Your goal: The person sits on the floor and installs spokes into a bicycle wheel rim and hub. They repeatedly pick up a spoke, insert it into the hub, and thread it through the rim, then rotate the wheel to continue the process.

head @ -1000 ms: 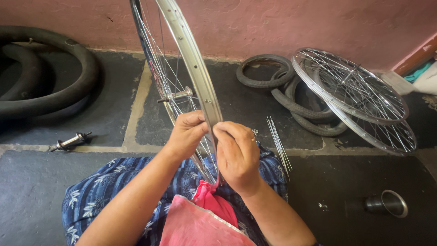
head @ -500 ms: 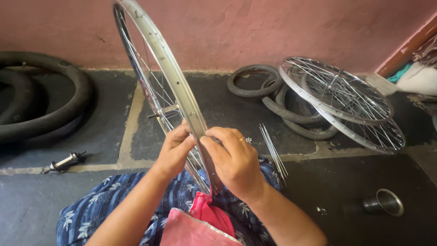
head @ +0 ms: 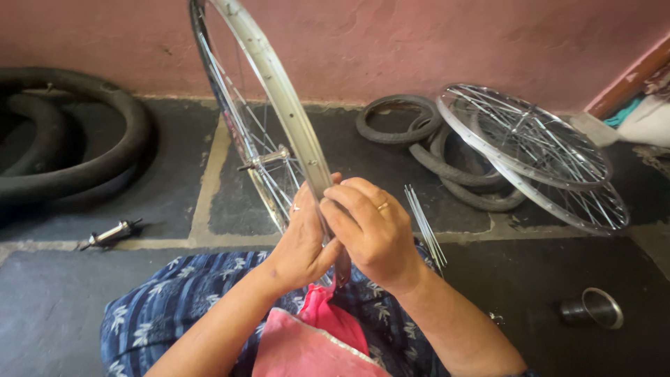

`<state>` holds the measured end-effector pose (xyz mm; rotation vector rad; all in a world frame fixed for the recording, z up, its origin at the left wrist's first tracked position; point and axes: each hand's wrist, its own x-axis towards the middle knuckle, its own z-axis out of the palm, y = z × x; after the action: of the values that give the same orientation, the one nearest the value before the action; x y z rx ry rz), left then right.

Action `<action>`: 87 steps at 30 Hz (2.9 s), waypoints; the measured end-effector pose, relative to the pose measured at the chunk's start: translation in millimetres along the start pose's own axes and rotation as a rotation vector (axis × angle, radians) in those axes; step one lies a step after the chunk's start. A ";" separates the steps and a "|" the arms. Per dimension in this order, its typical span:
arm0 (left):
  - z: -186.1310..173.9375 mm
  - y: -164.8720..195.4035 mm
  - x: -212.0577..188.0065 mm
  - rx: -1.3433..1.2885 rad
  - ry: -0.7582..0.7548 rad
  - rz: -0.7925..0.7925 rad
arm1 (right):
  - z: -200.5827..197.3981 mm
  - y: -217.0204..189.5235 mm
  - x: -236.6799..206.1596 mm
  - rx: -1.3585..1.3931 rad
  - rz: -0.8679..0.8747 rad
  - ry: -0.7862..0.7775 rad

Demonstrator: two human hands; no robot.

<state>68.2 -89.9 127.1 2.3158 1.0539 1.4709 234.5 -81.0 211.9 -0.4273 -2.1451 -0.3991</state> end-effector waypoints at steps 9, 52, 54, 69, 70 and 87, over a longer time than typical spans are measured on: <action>-3.5 -5.5 -9.5 -0.076 -0.073 0.015 | 4.7 -5.9 -1.0 -0.003 0.002 -0.020; -6.0 -1.0 -28.8 -0.224 -0.135 -0.077 | 130.1 96.5 168.9 0.365 0.367 -0.234; -6.8 -1.6 -29.2 -0.218 -0.131 -0.055 | 134.4 99.0 167.4 0.374 0.385 -0.245; -5.1 -4.0 -31.6 -0.198 -0.101 0.016 | 97.6 71.3 148.0 0.340 0.245 -0.114; -5.6 -4.6 -31.8 -0.193 -0.094 0.033 | 84.3 60.3 129.4 0.358 0.230 -0.028; -1.8 -4.9 -36.0 -0.234 -0.119 -0.056 | 25.2 -20.9 -39.6 -0.035 0.127 0.131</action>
<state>55.5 -110.5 99.9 2.1627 0.8585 1.3384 229.1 -94.9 162.8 -0.5392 -1.9748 -0.3831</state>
